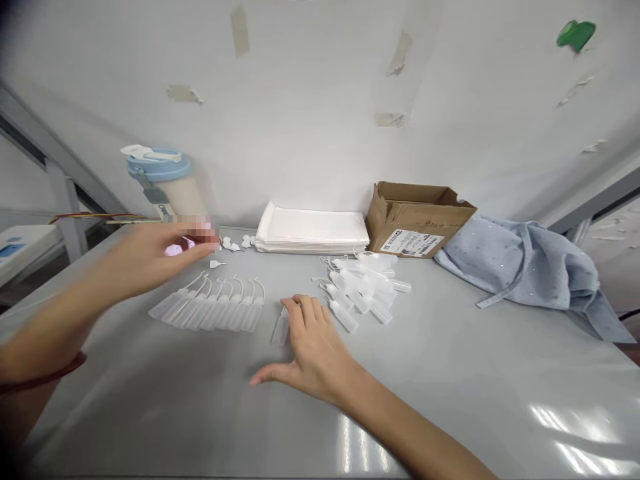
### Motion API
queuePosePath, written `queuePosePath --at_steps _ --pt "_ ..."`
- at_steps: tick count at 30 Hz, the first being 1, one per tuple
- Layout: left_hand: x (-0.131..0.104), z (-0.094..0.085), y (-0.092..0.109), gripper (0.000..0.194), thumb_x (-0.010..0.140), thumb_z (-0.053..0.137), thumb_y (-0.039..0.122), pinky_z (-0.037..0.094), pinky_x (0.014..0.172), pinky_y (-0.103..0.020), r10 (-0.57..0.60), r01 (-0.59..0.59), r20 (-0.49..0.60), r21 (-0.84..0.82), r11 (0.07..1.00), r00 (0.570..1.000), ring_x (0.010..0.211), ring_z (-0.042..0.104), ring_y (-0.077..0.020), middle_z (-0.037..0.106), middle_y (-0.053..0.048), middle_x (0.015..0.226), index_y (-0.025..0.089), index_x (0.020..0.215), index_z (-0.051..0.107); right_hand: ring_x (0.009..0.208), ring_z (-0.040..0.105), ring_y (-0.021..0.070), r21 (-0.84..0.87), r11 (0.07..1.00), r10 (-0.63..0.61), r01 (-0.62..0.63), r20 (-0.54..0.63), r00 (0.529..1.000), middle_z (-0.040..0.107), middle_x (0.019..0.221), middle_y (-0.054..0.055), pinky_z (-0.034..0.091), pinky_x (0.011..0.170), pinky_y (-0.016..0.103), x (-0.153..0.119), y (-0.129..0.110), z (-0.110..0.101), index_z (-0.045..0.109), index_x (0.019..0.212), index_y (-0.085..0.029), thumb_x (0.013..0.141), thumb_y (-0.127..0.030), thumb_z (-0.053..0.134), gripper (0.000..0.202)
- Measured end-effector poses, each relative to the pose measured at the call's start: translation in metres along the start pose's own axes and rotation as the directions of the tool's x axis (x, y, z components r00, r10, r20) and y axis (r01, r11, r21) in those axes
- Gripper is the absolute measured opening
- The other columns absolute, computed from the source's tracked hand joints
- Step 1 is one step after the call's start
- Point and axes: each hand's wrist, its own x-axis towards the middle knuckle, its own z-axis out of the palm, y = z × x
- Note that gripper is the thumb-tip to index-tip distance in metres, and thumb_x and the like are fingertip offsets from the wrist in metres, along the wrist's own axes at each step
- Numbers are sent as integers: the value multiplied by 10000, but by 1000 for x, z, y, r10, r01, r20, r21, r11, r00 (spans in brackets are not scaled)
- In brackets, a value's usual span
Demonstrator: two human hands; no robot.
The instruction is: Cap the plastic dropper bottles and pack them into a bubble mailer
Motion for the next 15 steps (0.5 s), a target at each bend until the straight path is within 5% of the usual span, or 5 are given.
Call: queuePosePath --at_steps 2,4,15 --pt "49 11 0 248 857 512 277 458 838 -459 15 -20 40 124 992 999 970 587 -318 643 -124 1005 104 973 646 1027 475 348 -28 999 21 -21 1 1000 496 1118 213 453 858 522 1 -1 2 421 1249 -13 516 -748 658 1066" --pt "71 22 -1 267 795 486 262 443 820 -460 21 -38 87 199 979 996 947 590 -360 668 -157 916 105 883 683 994 486 340 -48 998 45 -46 -3 999 507 1086 202 462 836 520 3 -1 5 435 1241 -15 489 -773 644 1089" --pt "59 38 1 349 802 387 268 425 810 -397 33 -68 174 196 978 984 953 565 -320 642 -149 931 141 974 662 979 519 320 -97 995 36 -35 8 999 534 1100 167 479 777 489 2 4 17 477 1190 -127 736 -541 652 639"
